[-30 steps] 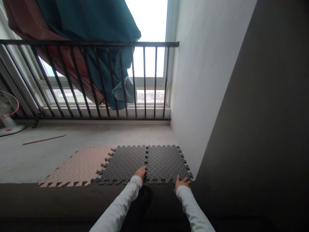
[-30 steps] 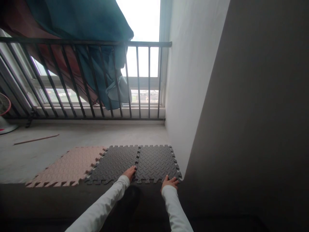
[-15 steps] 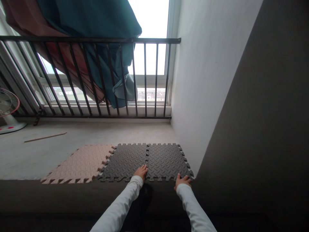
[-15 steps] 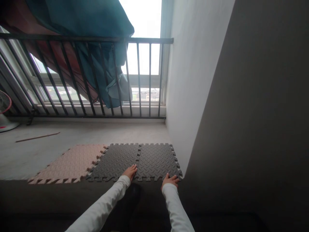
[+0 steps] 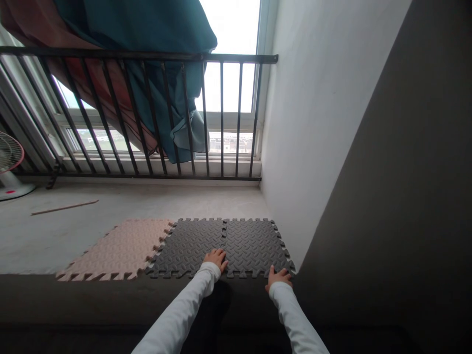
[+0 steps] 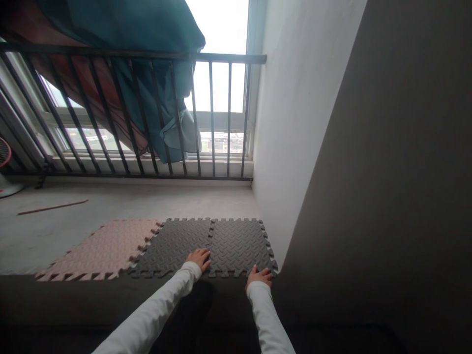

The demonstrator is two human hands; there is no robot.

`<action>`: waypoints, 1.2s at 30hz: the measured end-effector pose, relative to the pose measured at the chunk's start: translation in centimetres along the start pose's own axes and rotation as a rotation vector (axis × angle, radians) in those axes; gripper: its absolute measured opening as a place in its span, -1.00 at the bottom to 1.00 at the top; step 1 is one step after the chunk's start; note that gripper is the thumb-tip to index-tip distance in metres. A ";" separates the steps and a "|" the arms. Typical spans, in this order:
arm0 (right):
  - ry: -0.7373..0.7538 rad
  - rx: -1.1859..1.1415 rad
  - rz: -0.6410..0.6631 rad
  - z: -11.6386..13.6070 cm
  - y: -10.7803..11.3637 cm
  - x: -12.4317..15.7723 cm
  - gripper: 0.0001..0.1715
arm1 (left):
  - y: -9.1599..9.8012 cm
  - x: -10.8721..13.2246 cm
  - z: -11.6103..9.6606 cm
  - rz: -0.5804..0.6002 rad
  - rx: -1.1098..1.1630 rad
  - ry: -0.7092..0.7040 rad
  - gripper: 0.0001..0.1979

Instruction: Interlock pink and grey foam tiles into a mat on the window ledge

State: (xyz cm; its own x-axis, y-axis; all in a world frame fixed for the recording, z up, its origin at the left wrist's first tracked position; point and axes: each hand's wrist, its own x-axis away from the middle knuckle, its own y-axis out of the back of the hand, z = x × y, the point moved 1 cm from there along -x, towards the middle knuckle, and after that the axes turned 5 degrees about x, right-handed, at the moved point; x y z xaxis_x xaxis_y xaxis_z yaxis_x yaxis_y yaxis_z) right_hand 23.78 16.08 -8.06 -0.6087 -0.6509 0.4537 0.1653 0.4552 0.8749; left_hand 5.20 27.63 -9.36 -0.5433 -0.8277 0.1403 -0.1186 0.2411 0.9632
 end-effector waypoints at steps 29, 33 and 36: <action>0.111 0.045 0.039 -1.3 3.3 -4.2 -0.04 | -2.0 -8.8 2.1 0.023 0.031 0.187 -0.36; 0.160 0.090 0.026 -1.0 2.9 -5.3 0.03 | -0.9 -9.8 2.1 -0.039 0.045 0.155 -0.38; 0.200 0.087 0.002 -0.9 2.1 -6.3 0.05 | -0.8 -11.1 2.2 -0.021 0.049 0.156 -0.39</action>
State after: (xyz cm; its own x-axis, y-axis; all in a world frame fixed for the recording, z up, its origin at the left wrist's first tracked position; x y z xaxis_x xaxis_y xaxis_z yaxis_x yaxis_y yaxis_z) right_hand 28.63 20.60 -8.97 -0.4413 -0.7534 0.4875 0.0934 0.5017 0.8600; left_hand 9.47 37.76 -12.16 -0.4049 -0.9007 0.1574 -0.1710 0.2437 0.9546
